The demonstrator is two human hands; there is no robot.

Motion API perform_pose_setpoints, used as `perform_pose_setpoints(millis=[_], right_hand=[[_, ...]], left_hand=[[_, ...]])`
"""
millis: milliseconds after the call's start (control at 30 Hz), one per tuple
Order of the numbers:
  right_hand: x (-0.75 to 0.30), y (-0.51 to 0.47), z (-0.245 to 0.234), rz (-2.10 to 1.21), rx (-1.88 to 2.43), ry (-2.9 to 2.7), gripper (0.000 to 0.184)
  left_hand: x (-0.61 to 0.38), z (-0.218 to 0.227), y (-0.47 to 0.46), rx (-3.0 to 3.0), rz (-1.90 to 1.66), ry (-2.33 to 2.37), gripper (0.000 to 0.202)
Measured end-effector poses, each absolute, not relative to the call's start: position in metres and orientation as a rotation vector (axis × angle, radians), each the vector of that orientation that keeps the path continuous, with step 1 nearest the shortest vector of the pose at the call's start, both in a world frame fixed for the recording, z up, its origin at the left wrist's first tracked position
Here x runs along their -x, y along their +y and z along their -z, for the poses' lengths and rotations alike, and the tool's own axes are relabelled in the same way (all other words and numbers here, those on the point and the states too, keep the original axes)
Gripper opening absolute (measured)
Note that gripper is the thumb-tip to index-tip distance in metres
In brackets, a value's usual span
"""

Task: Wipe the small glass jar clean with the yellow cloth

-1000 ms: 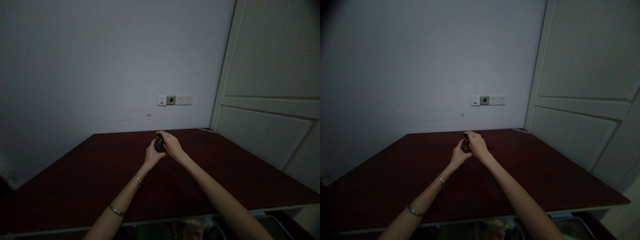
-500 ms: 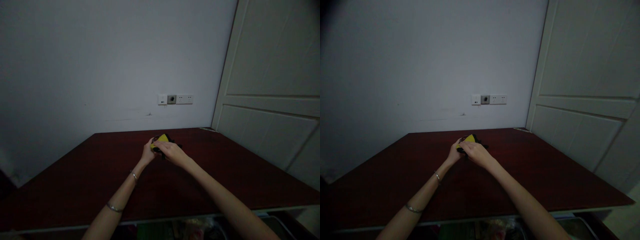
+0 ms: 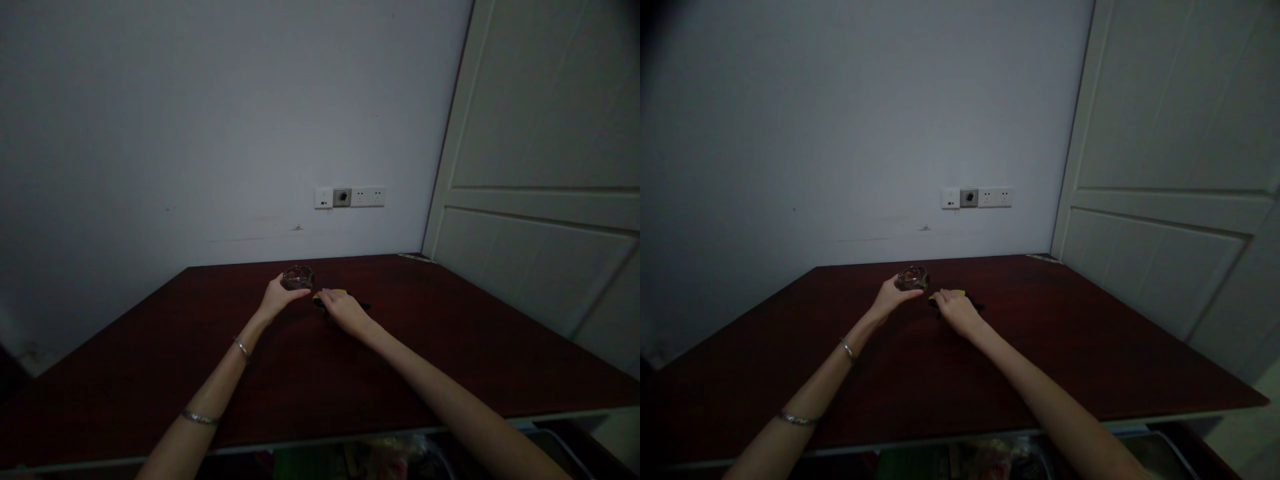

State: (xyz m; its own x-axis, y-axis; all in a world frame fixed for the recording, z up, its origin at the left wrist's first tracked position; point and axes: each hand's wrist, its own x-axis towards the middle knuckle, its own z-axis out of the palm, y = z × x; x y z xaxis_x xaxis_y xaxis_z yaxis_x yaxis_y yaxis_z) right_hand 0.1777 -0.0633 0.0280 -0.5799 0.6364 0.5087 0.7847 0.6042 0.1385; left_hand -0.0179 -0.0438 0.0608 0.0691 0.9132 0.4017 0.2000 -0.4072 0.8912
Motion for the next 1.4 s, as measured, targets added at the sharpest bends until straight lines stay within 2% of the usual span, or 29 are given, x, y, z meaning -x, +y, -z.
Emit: perform_pose_setpoints(millis=[133,267,300,400,467,533,700,1133,1400], right_hand=[[-0.149,-0.067,-0.011,0.466,1.193,-2.502,0.029],[-0.134,-0.074,0.000,0.207,1.196,-2.530,0.037],[-0.134,-0.075,0.001,0.101,1.185,-2.543,0.044],[-0.147,-0.071,-0.007,-0.293,1.106,-2.600,0.079],[-0.164,-0.063,-0.018,-0.567,1.024,-2.577,0.089],[-0.184,-0.053,-0.032,-0.684,0.981,-2.419,0.087],[-0.208,-0.040,-0.055,-0.681,0.940,-2.082,0.071],[-0.191,-0.041,-0.050,-0.836,0.840,-1.950,0.054],[-0.228,-0.032,-0.052,-0.835,0.847,-1.968,0.052]], left_hand=[[0.020,-0.059,-0.044,-1.690,-1.389,1.098,0.056],[0.022,-0.057,-0.042,-1.722,-1.361,1.074,0.058],[0.023,-0.056,-0.041,-1.737,-1.349,1.069,0.058],[0.026,-0.055,-0.038,-1.795,-1.312,1.042,0.060],[0.030,-0.055,-0.038,-1.833,-1.255,1.005,0.060],[0.033,-0.055,-0.039,-1.848,-1.201,0.974,0.060],[0.029,-0.056,-0.045,-1.832,-1.156,0.935,0.060],[0.013,-0.043,-0.045,-1.770,-1.166,0.890,0.064],[-0.018,-0.055,-0.033,-2.069,-1.065,0.910,0.065]])
